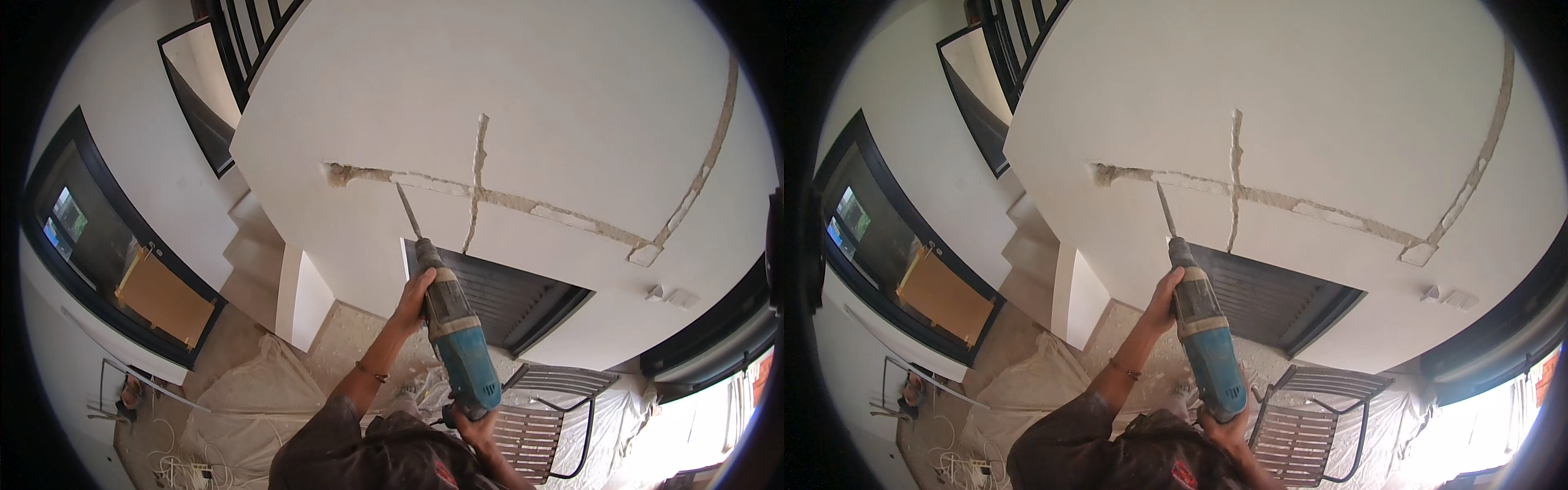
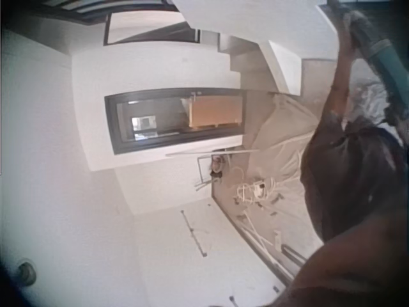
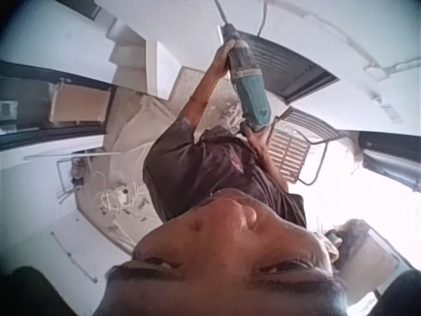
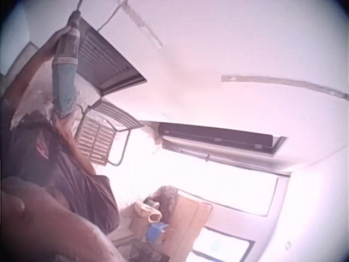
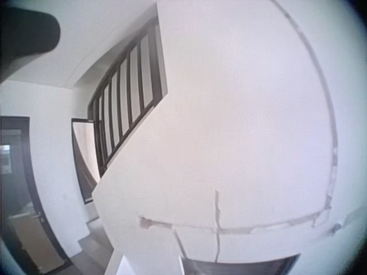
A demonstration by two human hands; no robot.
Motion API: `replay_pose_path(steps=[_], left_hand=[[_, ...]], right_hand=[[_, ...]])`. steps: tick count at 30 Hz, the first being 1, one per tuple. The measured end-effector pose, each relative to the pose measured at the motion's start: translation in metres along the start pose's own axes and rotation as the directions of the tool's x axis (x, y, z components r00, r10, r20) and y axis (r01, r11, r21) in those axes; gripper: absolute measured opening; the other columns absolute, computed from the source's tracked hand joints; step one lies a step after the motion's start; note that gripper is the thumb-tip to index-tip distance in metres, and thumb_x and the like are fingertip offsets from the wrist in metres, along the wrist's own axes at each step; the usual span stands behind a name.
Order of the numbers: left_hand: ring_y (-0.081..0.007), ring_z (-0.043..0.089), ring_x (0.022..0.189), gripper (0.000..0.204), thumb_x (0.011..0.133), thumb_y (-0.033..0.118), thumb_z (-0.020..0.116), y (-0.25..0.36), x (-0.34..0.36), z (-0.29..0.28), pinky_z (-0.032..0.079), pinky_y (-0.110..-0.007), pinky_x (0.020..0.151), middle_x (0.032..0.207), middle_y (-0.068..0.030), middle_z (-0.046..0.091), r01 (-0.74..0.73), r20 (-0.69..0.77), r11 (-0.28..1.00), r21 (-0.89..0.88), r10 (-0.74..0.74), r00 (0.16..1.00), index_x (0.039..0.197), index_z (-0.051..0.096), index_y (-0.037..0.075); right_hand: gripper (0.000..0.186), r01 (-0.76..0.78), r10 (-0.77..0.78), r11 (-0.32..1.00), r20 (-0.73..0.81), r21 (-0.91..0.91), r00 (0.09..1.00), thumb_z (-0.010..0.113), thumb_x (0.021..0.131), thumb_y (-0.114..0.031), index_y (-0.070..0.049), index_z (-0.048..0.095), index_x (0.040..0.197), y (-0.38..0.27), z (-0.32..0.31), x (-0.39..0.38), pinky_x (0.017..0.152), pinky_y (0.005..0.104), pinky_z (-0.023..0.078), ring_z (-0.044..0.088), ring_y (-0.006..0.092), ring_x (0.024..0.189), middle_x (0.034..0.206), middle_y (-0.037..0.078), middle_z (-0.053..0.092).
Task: The person uses a jackhammer to carve a channel into a white wall and later moves a chair aside by hand.
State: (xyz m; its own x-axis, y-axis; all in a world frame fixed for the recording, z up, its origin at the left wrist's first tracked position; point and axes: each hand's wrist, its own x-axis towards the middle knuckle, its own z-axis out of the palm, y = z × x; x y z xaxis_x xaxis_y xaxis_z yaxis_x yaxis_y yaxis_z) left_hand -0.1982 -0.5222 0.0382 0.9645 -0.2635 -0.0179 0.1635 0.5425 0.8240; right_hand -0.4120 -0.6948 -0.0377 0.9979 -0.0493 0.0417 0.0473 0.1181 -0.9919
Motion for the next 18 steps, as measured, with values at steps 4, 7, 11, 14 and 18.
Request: replay_pose_path(steps=[4, 7, 11, 14, 18], left_hand=[[-0.0140, 0.064, 0.088, 0.041, 0.097, 0.041, 0.056, 0.004, 0.013, -0.014, 0.056, -0.031, 0.077, 0.100, -0.0051, 0.062, 0.023, 0.036, 1.000, -0.009, -0.023, 0.999, 0.117, 0.053, 0.005], [-0.0133, 0.064, 0.088, 0.042, 0.098, 0.041, 0.056, 0.013, 0.016, -0.013, 0.056, -0.030, 0.077, 0.099, -0.0047, 0.062, 0.008, 0.027, 1.000, 0.028, -0.009, 1.000, 0.119, 0.051, 0.005], [-0.0127, 0.064, 0.088, 0.042, 0.098, 0.040, 0.056, 0.017, 0.023, -0.024, 0.056, -0.030, 0.076, 0.099, -0.0047, 0.061, 0.024, 0.030, 1.000, 0.006, -0.024, 0.999, 0.120, 0.051, 0.005], [-0.0120, 0.063, 0.087, 0.042, 0.097, 0.041, 0.057, 0.025, 0.026, -0.024, 0.055, -0.029, 0.075, 0.098, -0.0044, 0.061, 0.019, 0.029, 0.999, 0.040, -0.020, 0.999, 0.118, 0.052, 0.005], [-0.0112, 0.062, 0.086, 0.045, 0.095, 0.043, 0.060, 0.028, 0.029, -0.028, 0.053, -0.027, 0.073, 0.097, -0.0039, 0.062, 0.022, -0.004, 0.992, 0.124, -0.021, 1.000, 0.117, 0.054, 0.004]], right_hand=[[0.032, 0.095, -0.103, 0.992, -0.100, -0.080, 0.990, 0.068, 0.075, -0.003, 0.001, 0.058, 0.104, 0.013, 0.012, 0.008, 0.074, 0.0326, 0.051, 0.063, 0.0183, 0.083, 0.093, 0.010, 0.065], [0.022, 0.113, -0.130, 0.986, -0.144, -0.121, 0.981, 0.069, 0.075, -0.003, 0.001, 0.064, 0.096, 0.035, 0.016, 0.005, 0.072, 0.0338, 0.051, 0.064, 0.0188, 0.080, 0.089, 0.010, 0.067], [0.018, 0.066, -0.089, 0.990, -0.183, -0.125, 0.979, 0.067, 0.074, -0.001, 0.001, 0.065, 0.092, 0.029, 0.030, 0.002, 0.072, 0.0342, 0.051, 0.063, 0.0190, 0.080, 0.088, 0.010, 0.067], [0.016, 0.027, -0.037, 0.997, -0.142, -0.071, 0.989, 0.066, 0.074, 0.000, 0.000, 0.065, 0.091, 0.011, 0.035, 0.010, 0.072, 0.0333, 0.051, 0.063, 0.0175, 0.080, 0.085, 0.009, 0.067], [0.041, -0.158, 0.158, 0.987, -0.001, 0.016, 0.987, 0.072, 0.073, -0.006, 0.001, 0.059, 0.111, 0.018, 0.023, 0.011, 0.082, 0.0354, 0.049, 0.061, 0.0192, 0.093, 0.100, 0.013, 0.064]])
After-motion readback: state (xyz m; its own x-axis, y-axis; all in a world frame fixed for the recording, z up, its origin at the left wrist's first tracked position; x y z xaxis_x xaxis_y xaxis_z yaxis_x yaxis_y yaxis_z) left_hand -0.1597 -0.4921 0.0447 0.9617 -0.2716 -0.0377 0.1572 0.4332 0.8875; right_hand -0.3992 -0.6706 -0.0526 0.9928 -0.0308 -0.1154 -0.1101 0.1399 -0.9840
